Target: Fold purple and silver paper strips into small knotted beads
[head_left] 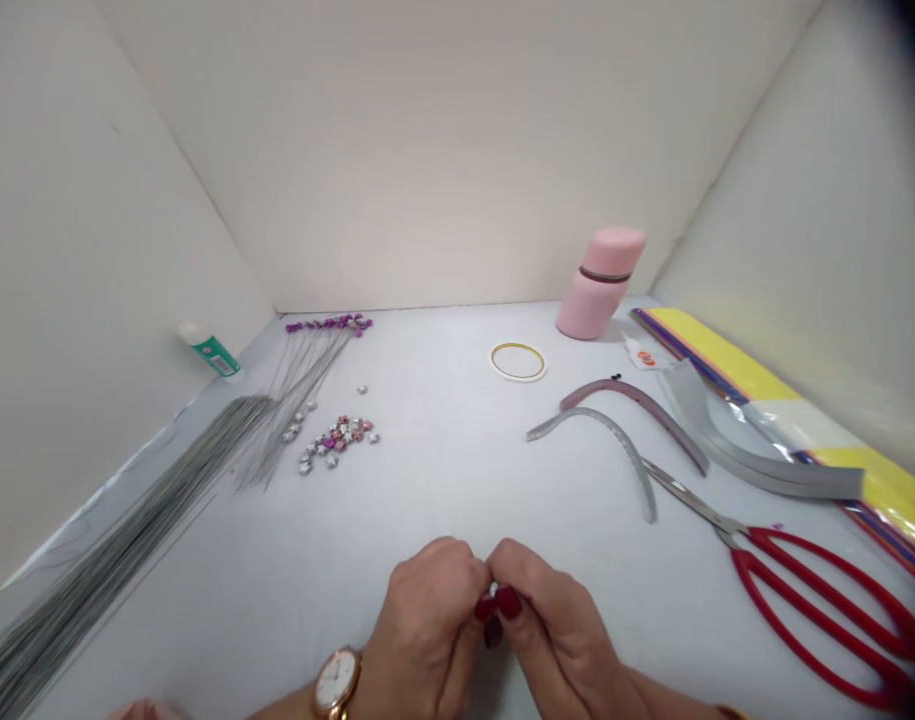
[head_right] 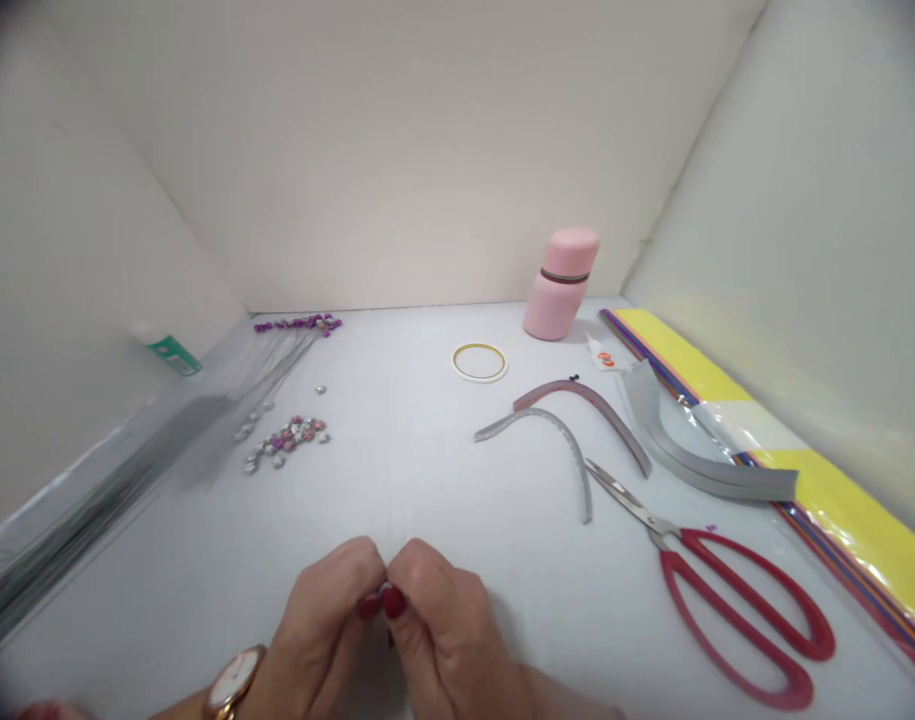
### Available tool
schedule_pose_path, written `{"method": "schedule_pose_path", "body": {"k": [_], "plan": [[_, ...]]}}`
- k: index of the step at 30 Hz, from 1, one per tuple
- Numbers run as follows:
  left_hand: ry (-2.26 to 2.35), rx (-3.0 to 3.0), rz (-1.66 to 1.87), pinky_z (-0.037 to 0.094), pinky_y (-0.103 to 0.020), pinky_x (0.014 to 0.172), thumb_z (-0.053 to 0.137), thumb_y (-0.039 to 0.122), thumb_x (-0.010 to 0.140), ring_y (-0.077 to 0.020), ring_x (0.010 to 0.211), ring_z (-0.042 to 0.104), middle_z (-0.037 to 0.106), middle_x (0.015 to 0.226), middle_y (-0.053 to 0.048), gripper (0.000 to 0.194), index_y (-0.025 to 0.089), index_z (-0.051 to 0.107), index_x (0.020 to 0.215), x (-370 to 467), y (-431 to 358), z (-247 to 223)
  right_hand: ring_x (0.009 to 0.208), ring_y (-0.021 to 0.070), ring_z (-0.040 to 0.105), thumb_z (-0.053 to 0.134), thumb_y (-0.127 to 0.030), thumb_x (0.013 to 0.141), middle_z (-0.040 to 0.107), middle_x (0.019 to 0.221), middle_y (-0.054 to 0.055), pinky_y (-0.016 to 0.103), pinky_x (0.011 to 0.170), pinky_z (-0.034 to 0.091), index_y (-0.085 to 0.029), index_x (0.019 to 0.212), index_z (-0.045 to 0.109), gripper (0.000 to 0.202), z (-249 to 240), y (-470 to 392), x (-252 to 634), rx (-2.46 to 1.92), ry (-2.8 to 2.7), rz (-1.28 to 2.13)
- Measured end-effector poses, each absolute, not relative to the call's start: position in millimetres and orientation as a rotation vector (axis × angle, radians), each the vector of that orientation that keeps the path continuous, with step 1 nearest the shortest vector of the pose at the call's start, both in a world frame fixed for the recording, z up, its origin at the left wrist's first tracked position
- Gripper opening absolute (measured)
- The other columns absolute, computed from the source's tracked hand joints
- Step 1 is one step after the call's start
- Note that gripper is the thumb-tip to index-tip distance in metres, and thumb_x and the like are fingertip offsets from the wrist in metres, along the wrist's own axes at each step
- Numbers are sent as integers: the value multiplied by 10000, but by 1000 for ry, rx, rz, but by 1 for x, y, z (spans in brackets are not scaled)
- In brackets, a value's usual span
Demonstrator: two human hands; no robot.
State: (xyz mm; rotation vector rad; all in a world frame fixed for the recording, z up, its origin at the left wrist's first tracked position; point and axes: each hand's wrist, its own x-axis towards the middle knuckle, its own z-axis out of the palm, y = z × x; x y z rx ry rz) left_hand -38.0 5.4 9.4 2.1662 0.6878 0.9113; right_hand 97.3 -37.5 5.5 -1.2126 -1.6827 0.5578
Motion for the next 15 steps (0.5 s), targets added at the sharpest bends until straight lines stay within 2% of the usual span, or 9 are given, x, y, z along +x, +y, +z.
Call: {"method": "schedule_pose_path", "body": {"k": [5,8,10,15], "plan": [[742,2083,782,364,-243,575,292,188,869,-126,588,441,437,623,15,150,204,380,748,-42,10,10,512,110,463,304,-245,899,468,597,-23,207,498,395,-212,760,436,195,2,-33,100,-1189,-1572,908],[793,2198,876,368,-244,550,383,260,840,-135,595,442,463,673,-3,72,191,396,824,-45,13,9,513,102,447,304,-277,905,451,594,-32,205,497,374,-201,799,442,190,0,-31,101,-1199,-1477,1023],[807,2312,893,346,-228,514,409,224,831,-128,565,423,451,640,10,57,197,391,785,-46,13,8,514,103,437,306,-304,904,448,590,-33,206,496,363,-197,792,443,207,0,-30,100,-1191,-1454,1069],[799,2381,859,319,-211,480,319,117,842,-118,526,405,450,580,16,187,199,381,685,-45,13,7,519,109,442,266,-325,912,457,580,-22,214,508,363,-194,720,429,284,1,-28,101,-1181,-1472,1128]]}}
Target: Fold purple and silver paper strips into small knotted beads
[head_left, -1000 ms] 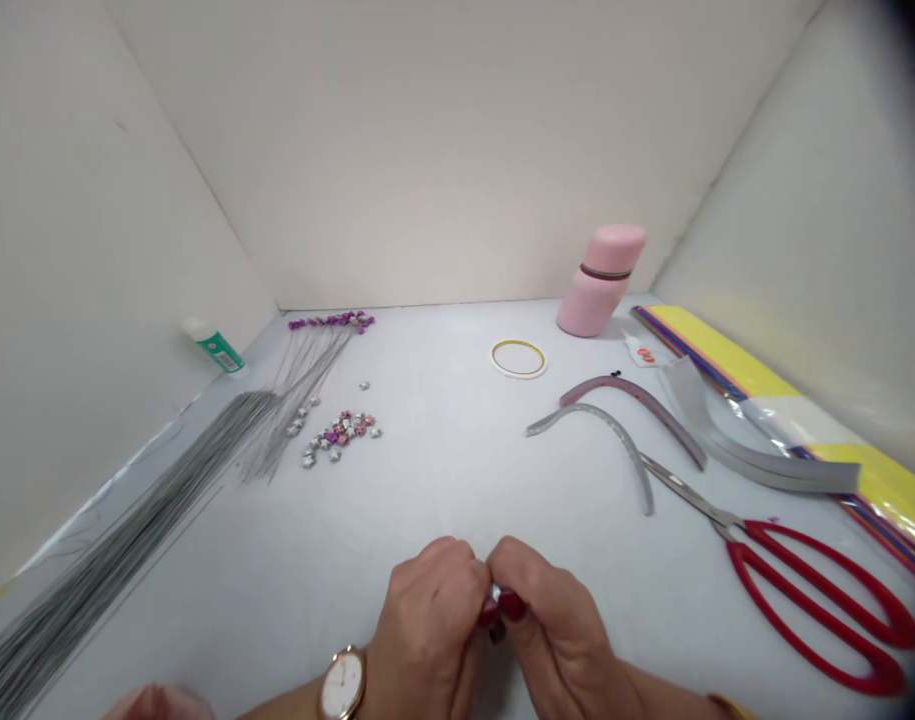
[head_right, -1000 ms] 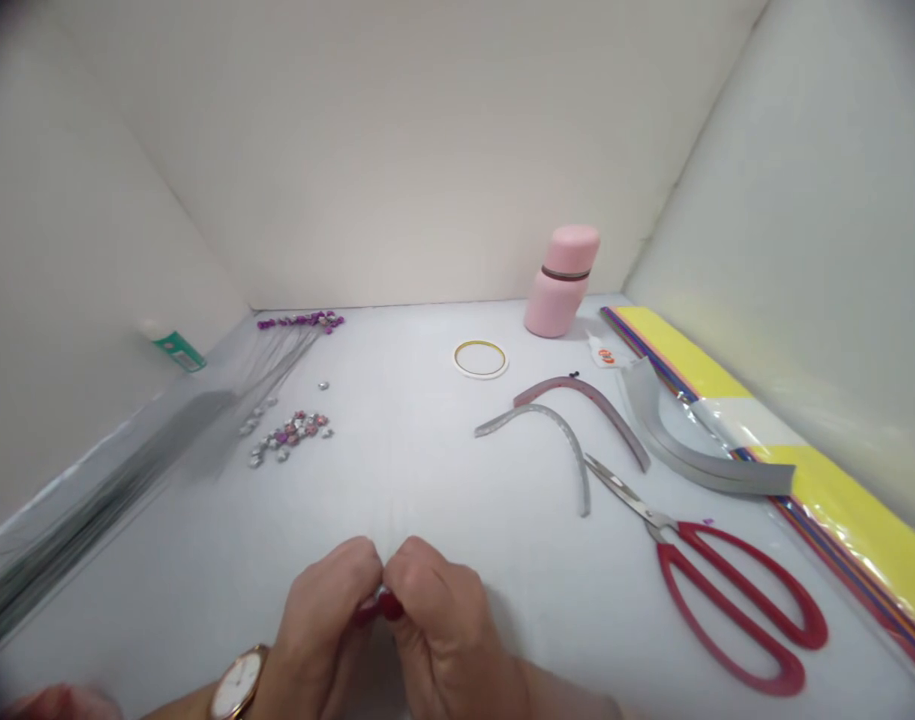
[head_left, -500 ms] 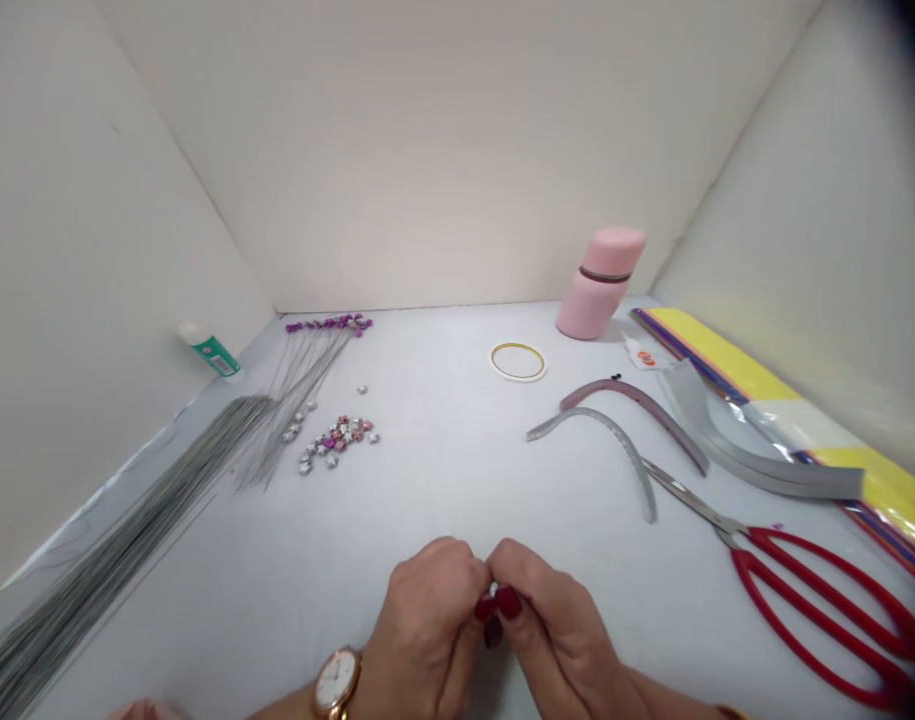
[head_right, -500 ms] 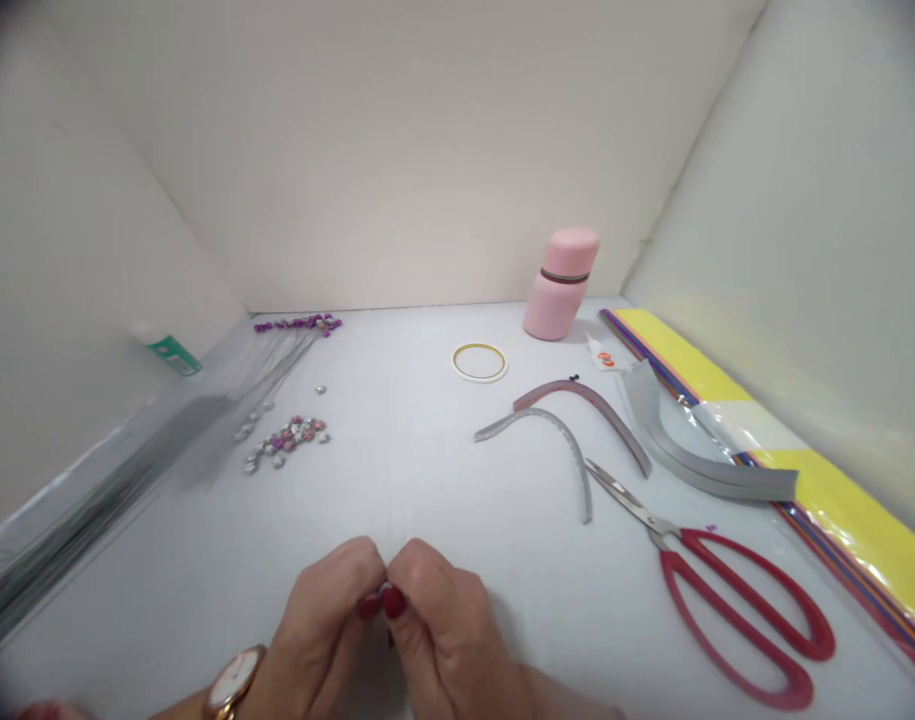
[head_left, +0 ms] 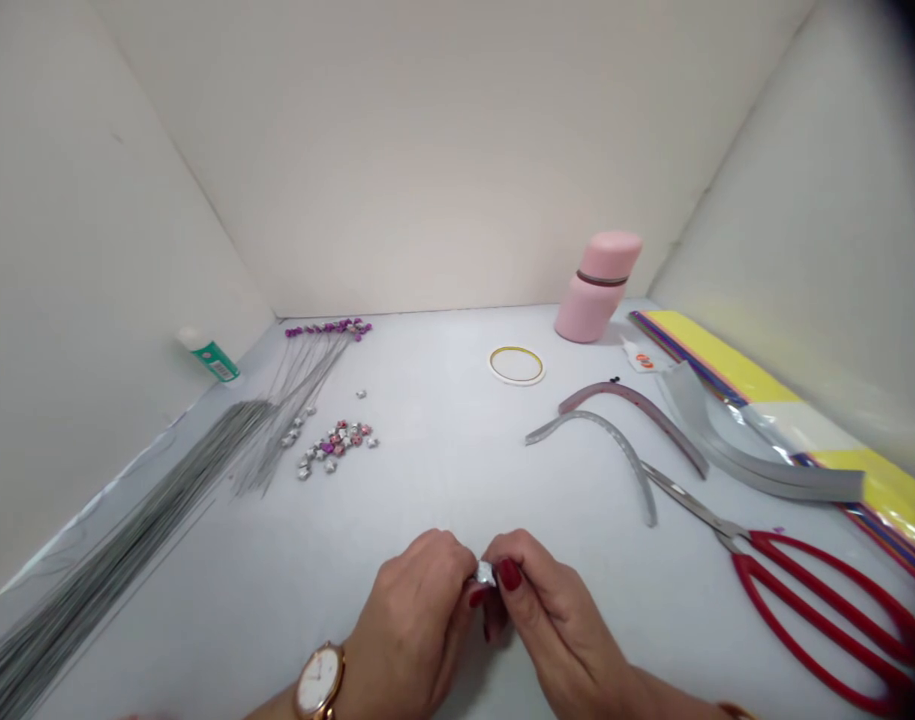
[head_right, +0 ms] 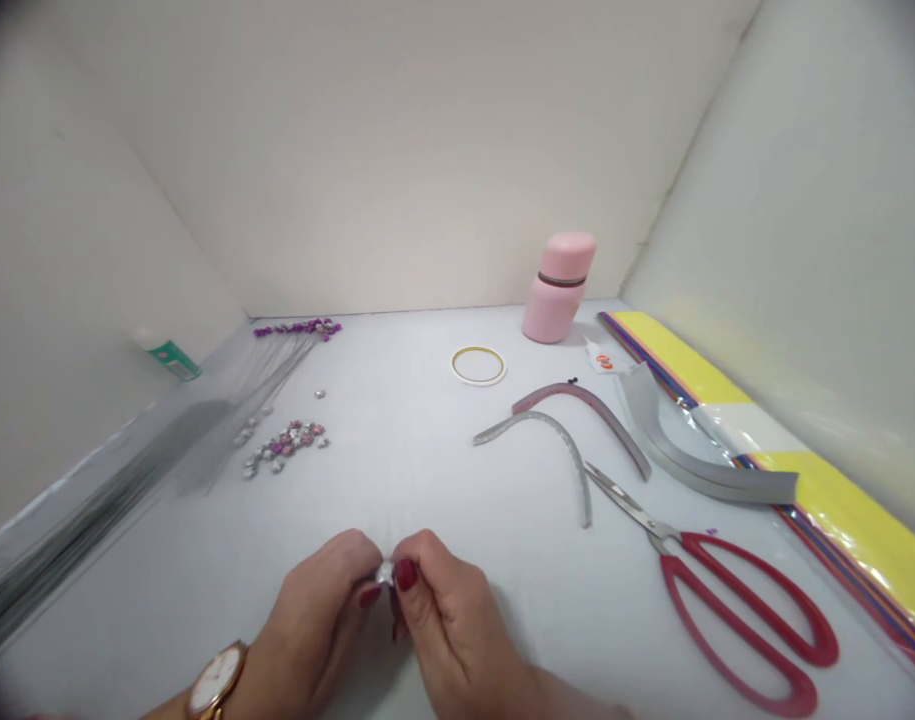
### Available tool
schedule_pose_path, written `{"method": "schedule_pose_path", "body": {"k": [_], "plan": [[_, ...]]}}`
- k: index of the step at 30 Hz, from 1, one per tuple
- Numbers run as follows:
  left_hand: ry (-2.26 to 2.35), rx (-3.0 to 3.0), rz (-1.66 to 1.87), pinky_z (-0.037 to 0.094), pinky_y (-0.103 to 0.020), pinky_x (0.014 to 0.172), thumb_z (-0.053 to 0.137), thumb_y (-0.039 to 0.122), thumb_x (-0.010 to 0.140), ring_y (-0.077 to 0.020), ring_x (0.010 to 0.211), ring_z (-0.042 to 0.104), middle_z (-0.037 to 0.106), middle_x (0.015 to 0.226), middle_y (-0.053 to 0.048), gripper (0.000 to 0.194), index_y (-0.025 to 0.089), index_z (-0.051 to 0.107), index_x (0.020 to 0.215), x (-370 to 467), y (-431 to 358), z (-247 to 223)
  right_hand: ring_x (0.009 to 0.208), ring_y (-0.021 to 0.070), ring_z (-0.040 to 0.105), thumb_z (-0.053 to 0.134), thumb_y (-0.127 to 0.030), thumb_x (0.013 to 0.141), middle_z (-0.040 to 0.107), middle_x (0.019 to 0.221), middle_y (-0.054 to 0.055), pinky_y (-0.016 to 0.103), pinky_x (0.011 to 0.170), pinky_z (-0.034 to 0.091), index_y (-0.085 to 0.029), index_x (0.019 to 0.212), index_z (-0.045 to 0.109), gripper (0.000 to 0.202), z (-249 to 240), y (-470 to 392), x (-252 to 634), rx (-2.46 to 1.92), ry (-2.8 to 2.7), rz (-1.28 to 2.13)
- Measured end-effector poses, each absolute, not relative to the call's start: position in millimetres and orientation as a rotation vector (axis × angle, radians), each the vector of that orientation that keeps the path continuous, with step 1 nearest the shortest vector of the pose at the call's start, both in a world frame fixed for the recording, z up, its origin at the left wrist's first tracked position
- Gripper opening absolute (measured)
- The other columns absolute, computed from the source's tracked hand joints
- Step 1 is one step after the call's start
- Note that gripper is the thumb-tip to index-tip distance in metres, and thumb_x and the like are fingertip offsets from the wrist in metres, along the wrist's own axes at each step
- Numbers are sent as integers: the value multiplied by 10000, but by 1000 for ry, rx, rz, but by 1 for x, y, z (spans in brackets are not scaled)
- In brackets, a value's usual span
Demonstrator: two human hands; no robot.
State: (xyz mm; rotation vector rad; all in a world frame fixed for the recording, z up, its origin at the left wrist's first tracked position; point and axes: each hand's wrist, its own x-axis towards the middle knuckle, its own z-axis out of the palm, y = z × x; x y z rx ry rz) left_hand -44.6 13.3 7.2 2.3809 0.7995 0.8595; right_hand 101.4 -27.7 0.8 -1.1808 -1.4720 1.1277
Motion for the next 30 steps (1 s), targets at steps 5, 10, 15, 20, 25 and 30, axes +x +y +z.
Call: {"method": "schedule_pose_path", "body": {"k": [5,10,15,20,25,30], "plan": [[827,2327,842,334,-216,483,300,142,837,-123,524,414,453,579,10,173,195,399,705,-45,14,7,497,107,438,278,-285,907,460,568,-21,209,492,365,-190,729,437,257,-1,-25,105,-1160,-1576,1083],[809,2349,878,326,-207,463,304,120,829,-114,503,391,421,573,22,149,201,360,717,-45,15,7,497,108,455,294,-241,892,478,579,-23,203,492,377,-197,772,428,185,-2,-24,105,-1149,-1678,958],[770,2387,954,313,-212,427,299,126,826,-116,476,368,398,554,21,153,207,338,702,-42,13,13,487,110,427,295,-184,866,453,591,-33,202,467,356,-213,802,403,130,0,-25,105,-1210,-1854,728],[653,2433,1156,304,-235,400,277,167,867,-131,444,371,370,502,27,194,217,380,710,-40,11,12,453,101,357,274,-125,840,373,543,-48,192,426,313,-223,695,331,184,-1,-23,102,-1003,-1938,383],[630,2375,1192,341,-254,405,261,253,884,-147,437,424,452,506,11,251,227,480,766,-40,10,9,457,99,383,263,-132,866,401,540,-42,183,445,343,-216,699,360,210,4,-24,100,-998,-1926,364],[637,2297,1138,374,-250,441,232,300,903,-147,481,453,460,535,7,284,226,455,743,-40,9,10,485,107,436,280,-128,872,460,569,-30,187,476,369,-222,759,392,185,10,-29,103,-1060,-1909,360]]}}
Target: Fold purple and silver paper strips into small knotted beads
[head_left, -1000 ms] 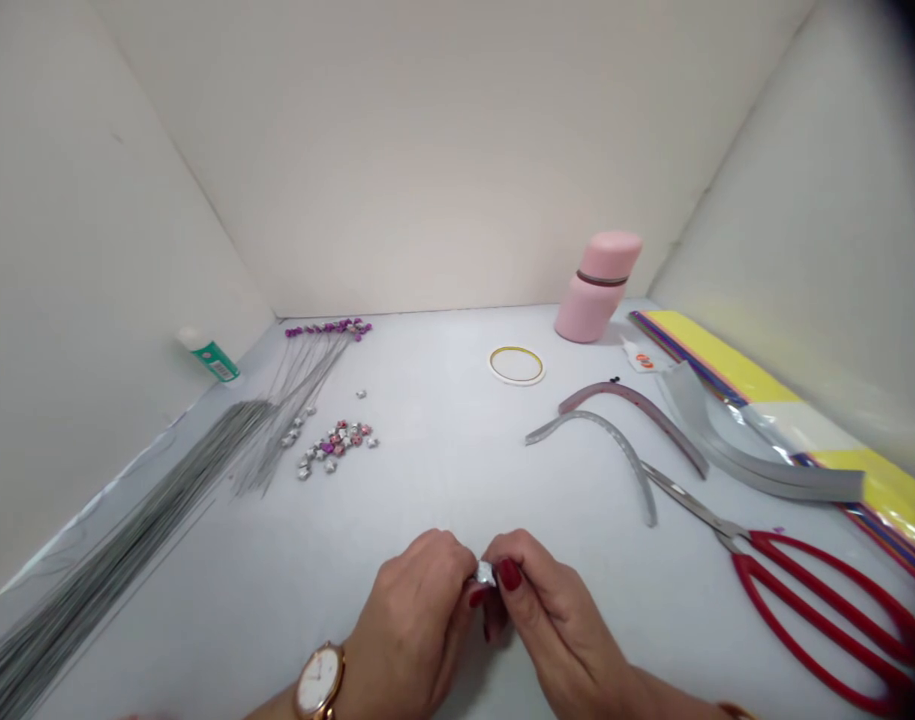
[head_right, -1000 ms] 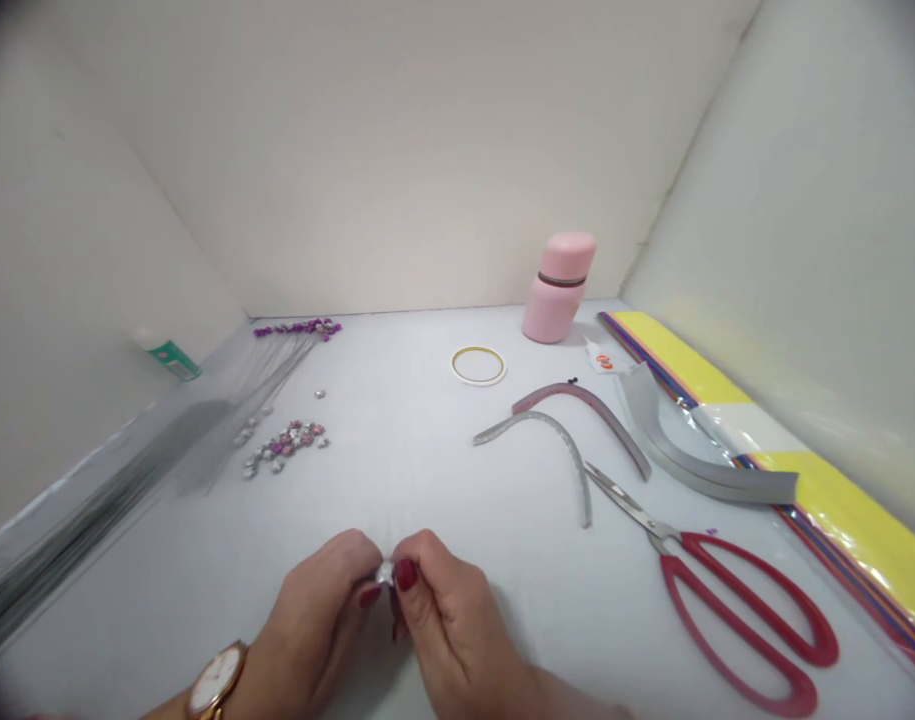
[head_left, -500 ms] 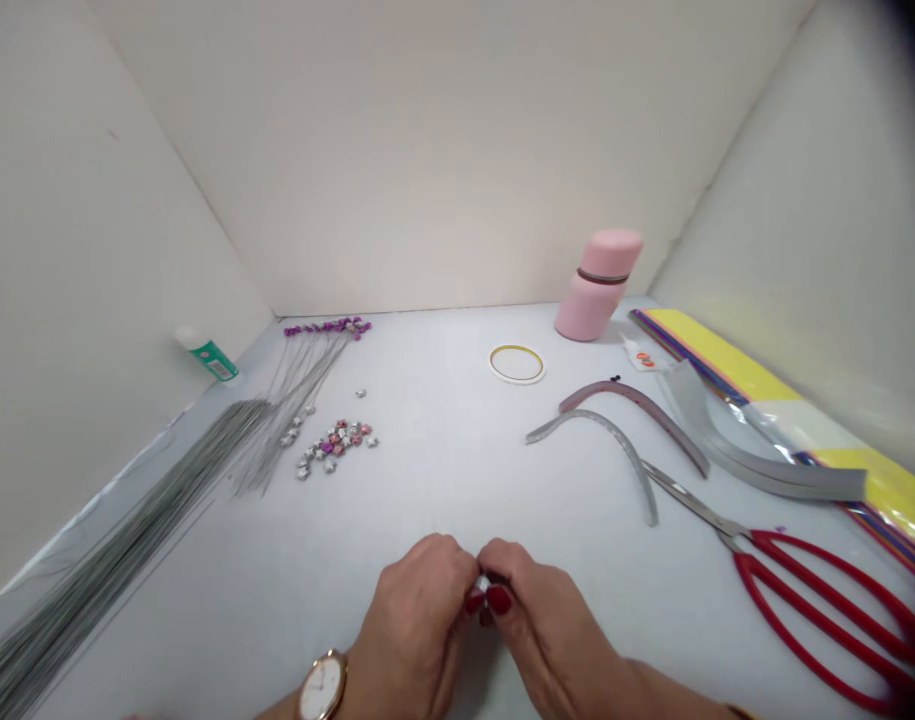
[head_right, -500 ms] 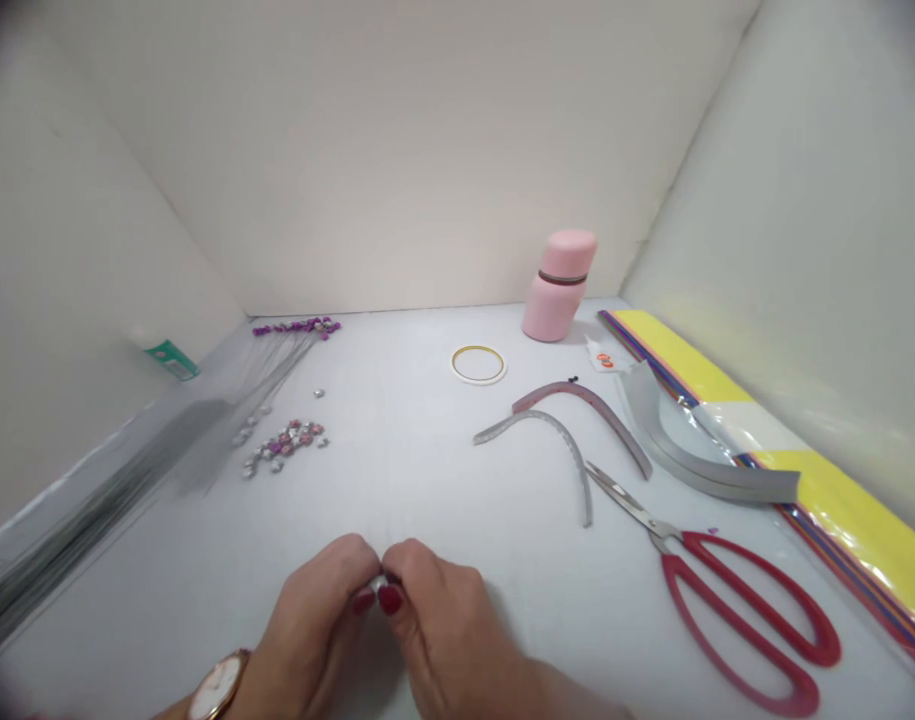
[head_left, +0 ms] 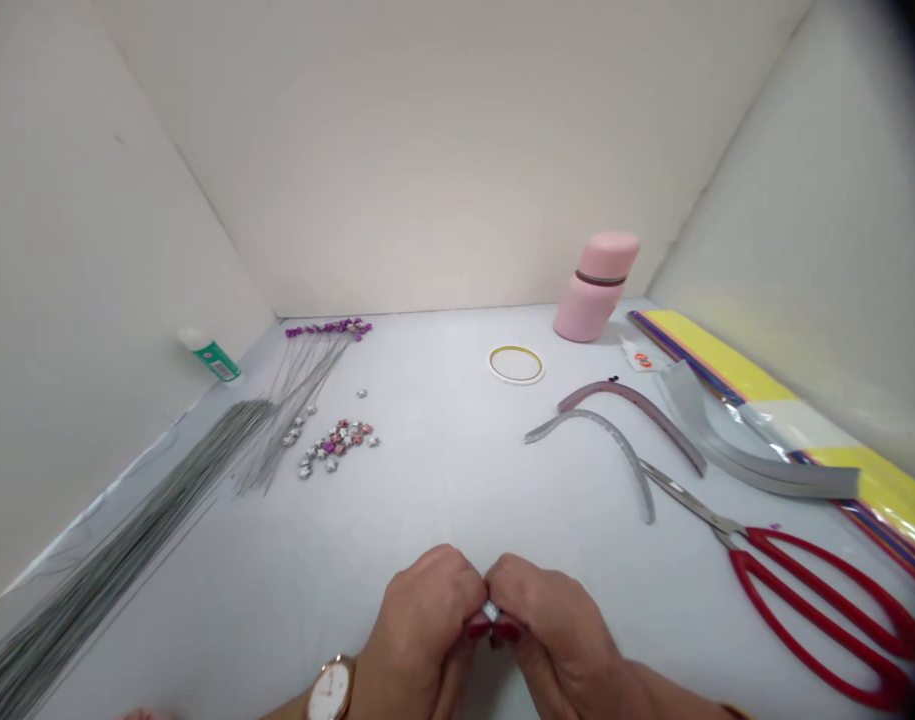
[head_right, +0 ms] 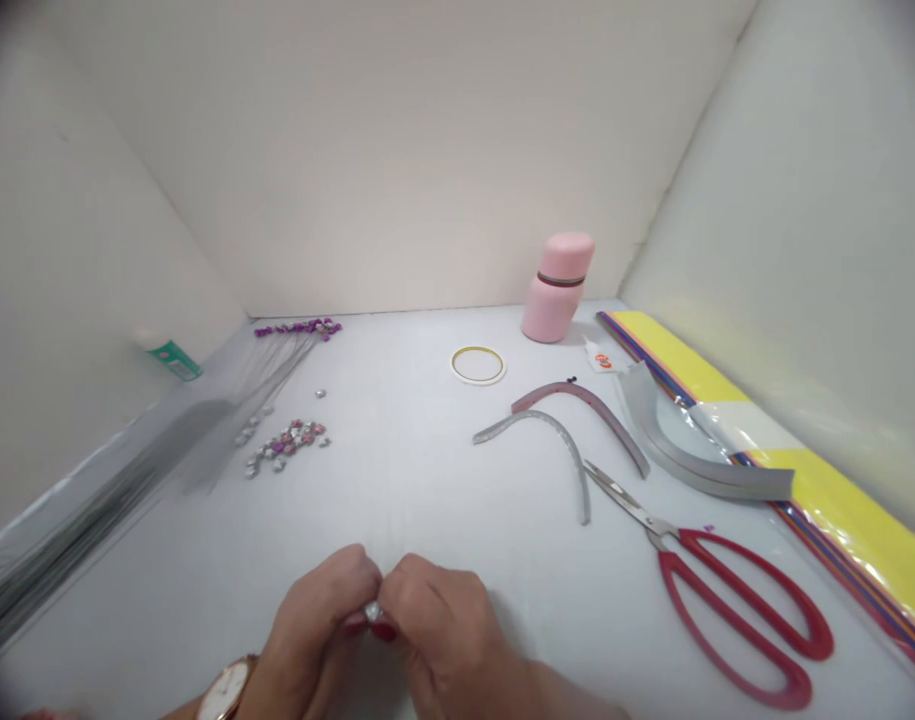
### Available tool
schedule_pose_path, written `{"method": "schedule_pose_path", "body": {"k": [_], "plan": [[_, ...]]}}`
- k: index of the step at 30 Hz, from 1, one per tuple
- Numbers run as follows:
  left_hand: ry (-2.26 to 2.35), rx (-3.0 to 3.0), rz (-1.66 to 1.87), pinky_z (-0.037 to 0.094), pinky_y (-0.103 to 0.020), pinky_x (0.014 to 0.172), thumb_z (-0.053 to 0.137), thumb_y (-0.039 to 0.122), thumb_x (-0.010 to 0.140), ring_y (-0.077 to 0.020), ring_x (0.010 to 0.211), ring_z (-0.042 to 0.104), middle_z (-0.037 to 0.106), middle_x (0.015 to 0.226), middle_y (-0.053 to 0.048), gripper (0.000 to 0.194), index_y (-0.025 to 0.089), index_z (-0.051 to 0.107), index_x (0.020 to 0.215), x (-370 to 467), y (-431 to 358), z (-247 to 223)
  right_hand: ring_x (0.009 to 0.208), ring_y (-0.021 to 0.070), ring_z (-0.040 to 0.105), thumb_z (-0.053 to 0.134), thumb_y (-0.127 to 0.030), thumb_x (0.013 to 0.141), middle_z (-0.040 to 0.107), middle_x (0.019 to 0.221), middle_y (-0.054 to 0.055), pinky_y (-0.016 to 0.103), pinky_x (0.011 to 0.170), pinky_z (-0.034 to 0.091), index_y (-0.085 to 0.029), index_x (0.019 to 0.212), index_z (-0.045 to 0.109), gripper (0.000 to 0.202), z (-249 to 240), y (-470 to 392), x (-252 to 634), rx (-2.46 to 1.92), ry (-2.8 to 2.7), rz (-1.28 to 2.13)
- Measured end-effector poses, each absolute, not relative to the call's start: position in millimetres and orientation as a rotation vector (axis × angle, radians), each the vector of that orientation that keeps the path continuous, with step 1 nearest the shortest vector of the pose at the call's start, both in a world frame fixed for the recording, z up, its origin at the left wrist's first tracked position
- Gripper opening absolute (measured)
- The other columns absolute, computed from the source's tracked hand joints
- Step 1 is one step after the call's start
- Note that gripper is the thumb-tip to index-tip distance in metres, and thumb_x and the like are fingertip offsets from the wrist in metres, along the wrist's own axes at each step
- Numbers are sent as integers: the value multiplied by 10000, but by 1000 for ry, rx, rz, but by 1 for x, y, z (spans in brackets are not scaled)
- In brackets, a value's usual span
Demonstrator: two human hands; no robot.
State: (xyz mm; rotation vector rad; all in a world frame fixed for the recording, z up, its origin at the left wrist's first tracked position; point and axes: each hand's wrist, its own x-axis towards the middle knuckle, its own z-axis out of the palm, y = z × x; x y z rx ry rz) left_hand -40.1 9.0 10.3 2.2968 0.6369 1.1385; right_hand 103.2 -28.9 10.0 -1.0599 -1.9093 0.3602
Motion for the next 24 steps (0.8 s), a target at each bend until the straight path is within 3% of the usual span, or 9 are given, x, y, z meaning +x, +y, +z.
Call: {"method": "schedule_pose_path", "body": {"k": [7,17,24], "plan": [[746,2259,1018,399,-237,508,300,345,890,-134,559,454,480,652,-13,175,208,401,852,-45,11,9,476,108,442,245,-268,920,489,597,-23,190,472,382,-229,833,410,192,6,-26,107,-1133,-1845,540],[714,2308,914,341,-215,468,232,265,909,-125,527,407,443,592,3,218,204,382,763,-43,14,12,515,114,473,235,-287,920,503,628,-18,197,494,396,-226,852,401,190,5,-25,109,-1174,-1896,658],[698,2369,846,350,-221,471,297,204,881,-136,552,423,444,604,-5,149,194,405,778,-46,15,14,555,122,521,241,-220,917,548,663,3,200,539,428,-227,881,406,169,11,-26,112,-1170,-1993,457]]}}
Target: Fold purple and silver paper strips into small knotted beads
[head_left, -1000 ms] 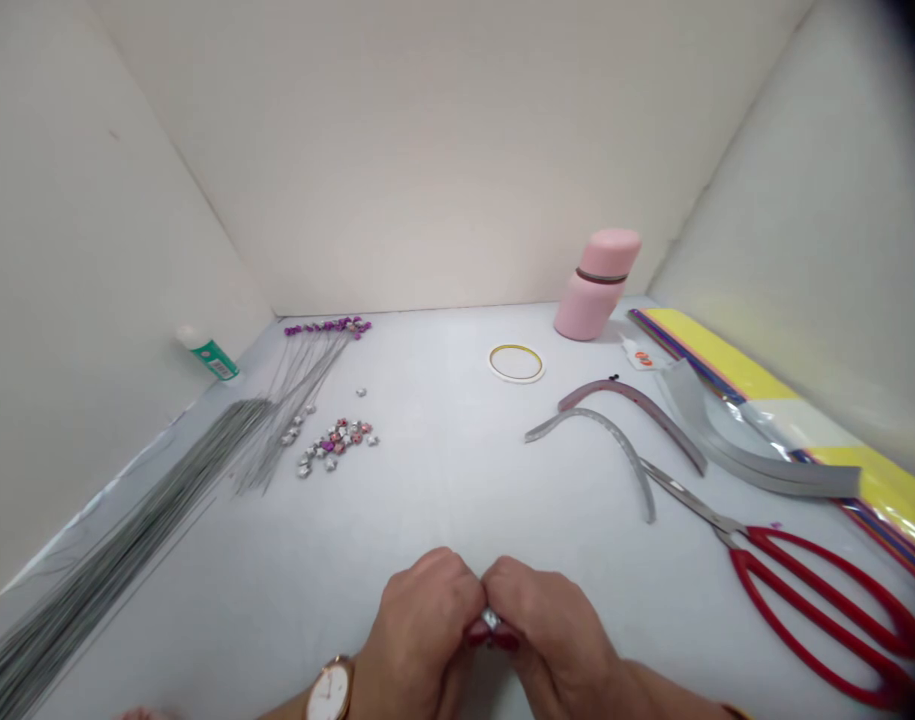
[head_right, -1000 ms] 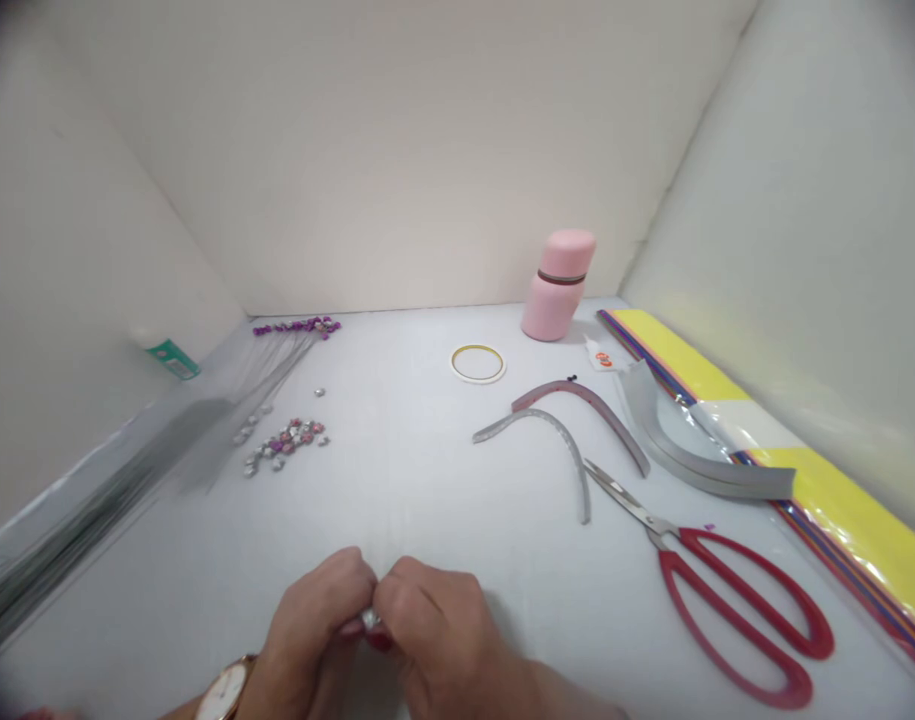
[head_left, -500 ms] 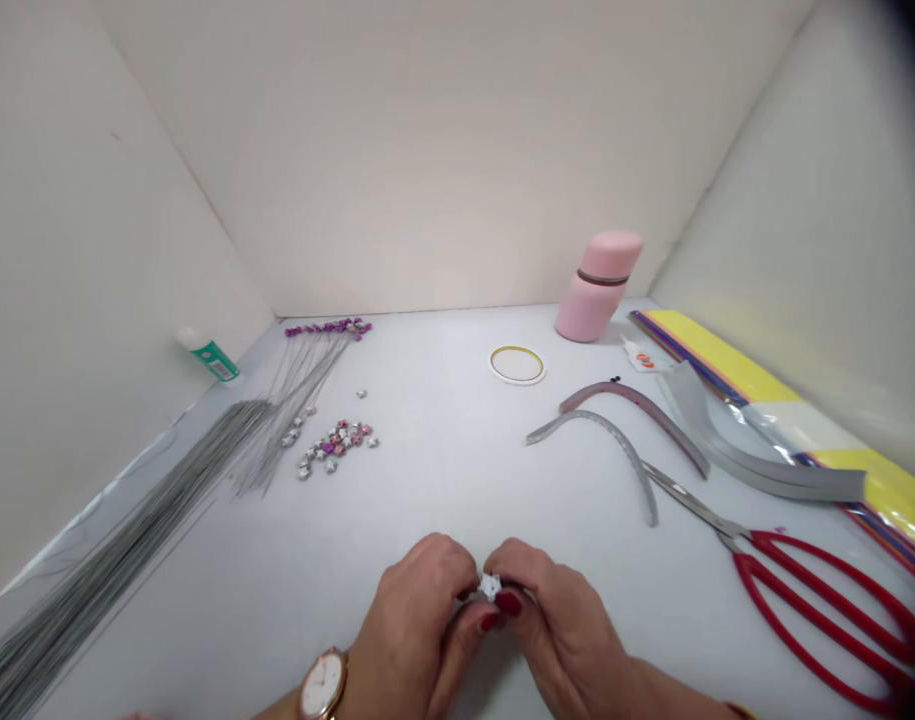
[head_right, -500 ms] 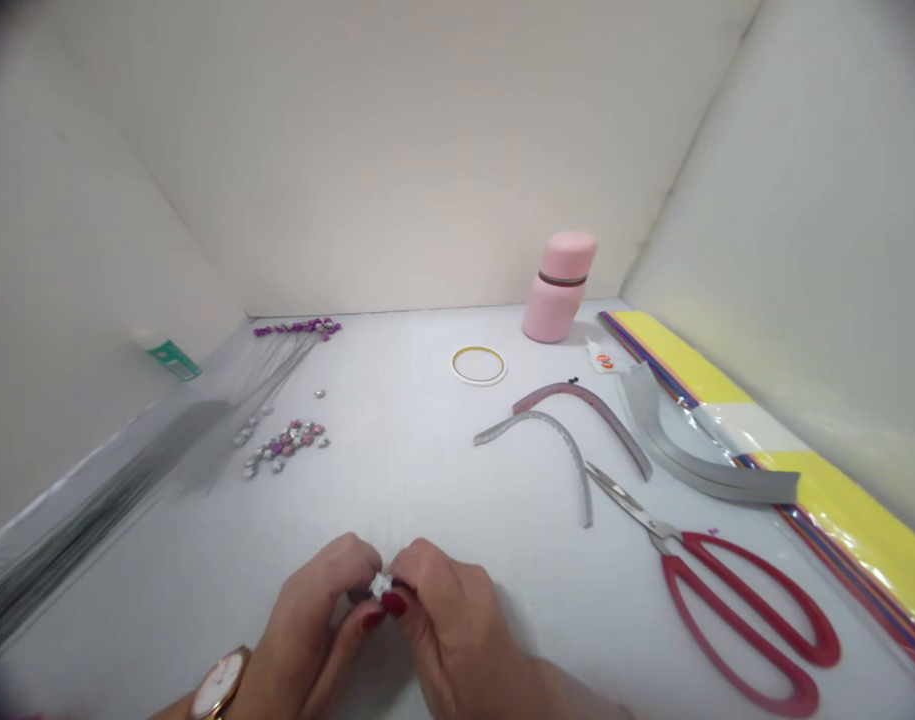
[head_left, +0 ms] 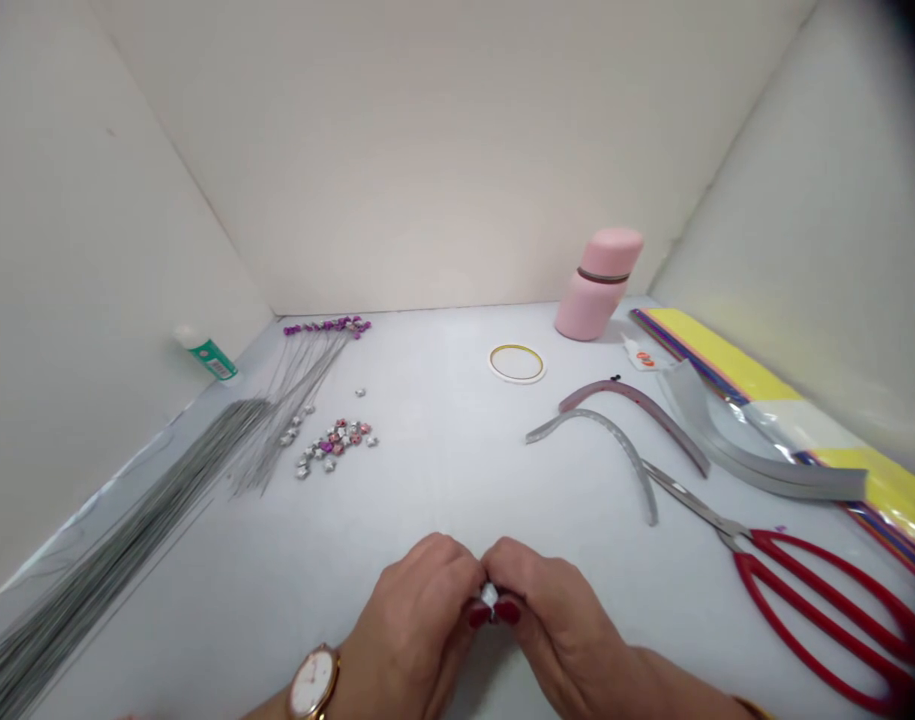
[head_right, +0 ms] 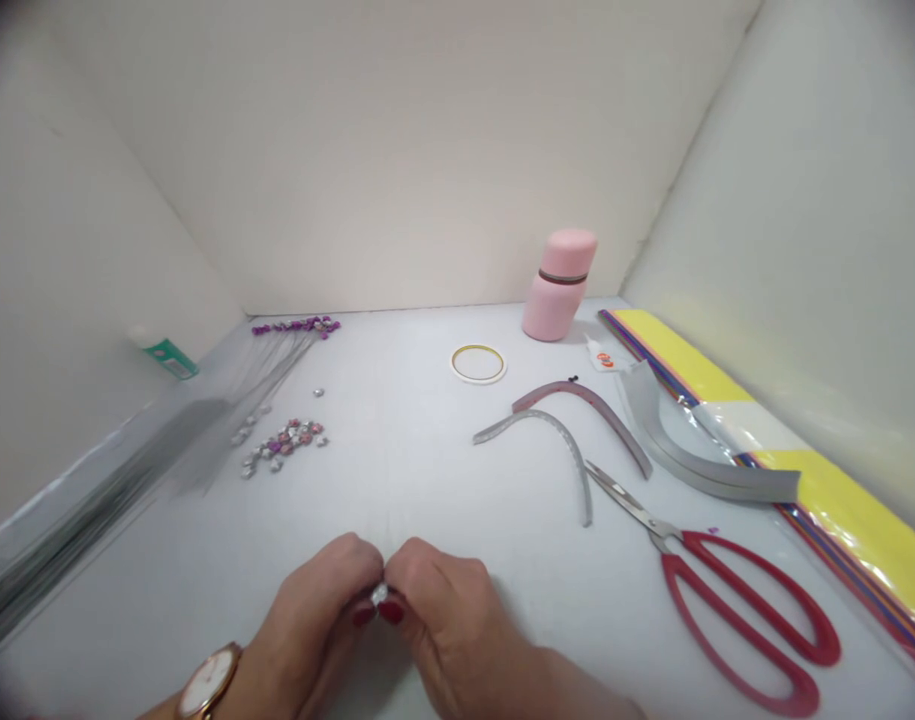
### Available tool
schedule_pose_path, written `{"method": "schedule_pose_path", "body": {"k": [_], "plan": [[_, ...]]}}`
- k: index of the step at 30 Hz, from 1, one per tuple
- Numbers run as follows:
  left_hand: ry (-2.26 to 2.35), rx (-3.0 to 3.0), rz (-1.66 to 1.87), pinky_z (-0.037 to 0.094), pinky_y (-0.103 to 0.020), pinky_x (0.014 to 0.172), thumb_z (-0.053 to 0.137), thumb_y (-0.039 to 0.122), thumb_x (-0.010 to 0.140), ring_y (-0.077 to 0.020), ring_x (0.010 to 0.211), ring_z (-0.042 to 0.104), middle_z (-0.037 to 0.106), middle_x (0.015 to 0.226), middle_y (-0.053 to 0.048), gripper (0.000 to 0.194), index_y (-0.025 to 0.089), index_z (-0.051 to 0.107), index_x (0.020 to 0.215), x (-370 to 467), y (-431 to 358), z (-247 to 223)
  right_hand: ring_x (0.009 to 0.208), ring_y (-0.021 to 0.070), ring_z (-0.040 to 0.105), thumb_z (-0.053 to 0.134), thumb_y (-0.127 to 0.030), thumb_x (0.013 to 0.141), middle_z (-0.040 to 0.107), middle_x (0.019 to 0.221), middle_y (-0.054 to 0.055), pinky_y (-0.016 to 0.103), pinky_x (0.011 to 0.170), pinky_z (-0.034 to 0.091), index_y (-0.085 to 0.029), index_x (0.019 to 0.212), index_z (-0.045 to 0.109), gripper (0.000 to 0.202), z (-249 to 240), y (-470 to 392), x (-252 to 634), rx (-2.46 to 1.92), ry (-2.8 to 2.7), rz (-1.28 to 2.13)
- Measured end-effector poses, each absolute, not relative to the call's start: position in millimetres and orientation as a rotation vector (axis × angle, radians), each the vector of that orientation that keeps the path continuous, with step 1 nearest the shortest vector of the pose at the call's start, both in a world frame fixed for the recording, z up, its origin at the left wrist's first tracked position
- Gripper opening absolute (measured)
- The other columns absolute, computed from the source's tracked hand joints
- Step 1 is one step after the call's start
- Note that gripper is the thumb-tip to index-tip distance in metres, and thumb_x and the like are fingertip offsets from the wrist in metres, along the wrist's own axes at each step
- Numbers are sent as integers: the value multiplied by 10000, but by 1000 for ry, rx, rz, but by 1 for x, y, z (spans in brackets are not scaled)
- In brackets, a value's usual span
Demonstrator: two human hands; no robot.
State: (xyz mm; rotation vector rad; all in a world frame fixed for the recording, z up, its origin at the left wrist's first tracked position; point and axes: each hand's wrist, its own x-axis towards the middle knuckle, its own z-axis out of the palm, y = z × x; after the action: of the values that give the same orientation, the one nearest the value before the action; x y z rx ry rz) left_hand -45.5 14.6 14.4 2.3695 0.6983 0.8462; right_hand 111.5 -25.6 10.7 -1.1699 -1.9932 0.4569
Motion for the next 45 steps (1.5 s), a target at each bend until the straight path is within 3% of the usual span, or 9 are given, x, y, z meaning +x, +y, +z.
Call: {"method": "schedule_pose_path", "body": {"k": [8,14,20,24,31,45], "plan": [[583,2418,995,378,-233,453,266,226,895,-142,513,445,472,582,-7,163,201,426,872,-46,14,14,504,125,499,274,-245,901,538,612,-9,206,501,430,-230,800,423,180,11,-26,112,-1192,-1976,568],[596,2386,1060,380,-258,436,265,279,883,-155,478,463,506,557,-7,227,228,476,818,-44,13,11,503,119,477,374,-83,799,503,604,-24,197,500,431,-240,731,437,182,21,-33,115,-1242,-2006,654],[621,2316,1031,397,-258,440,253,315,877,-153,470,448,481,538,-5,261,236,480,777,-43,10,8,464,132,449,315,-179,868,488,547,-15,227,456,411,-254,688,476,253,21,-29,112,-1161,-1967,642],[696,2138,941,424,-232,494,314,259,877,-127,520,459,489,617,-3,150,217,448,825,-45,9,8,491,124,462,317,-202,882,495,594,-17,218,479,409,-240,792,444,160,10,-27,110,-1151,-1908,564],[721,2084,940,453,-201,608,446,154,827,-113,650,525,547,737,-9,112,211,463,921,-47,9,11,600,138,534,264,-248,909,570,714,33,236,560,437,-211,907,425,165,1,-26,112,-1120,-1834,769],[624,2128,1067,463,-243,625,457,14,794,-143,682,553,607,716,-61,211,169,557,897,-45,16,8,508,100,464,317,-365,905,468,558,-23,218,517,383,-185,697,429,297,1,-24,102,-1144,-1414,1255]]}}
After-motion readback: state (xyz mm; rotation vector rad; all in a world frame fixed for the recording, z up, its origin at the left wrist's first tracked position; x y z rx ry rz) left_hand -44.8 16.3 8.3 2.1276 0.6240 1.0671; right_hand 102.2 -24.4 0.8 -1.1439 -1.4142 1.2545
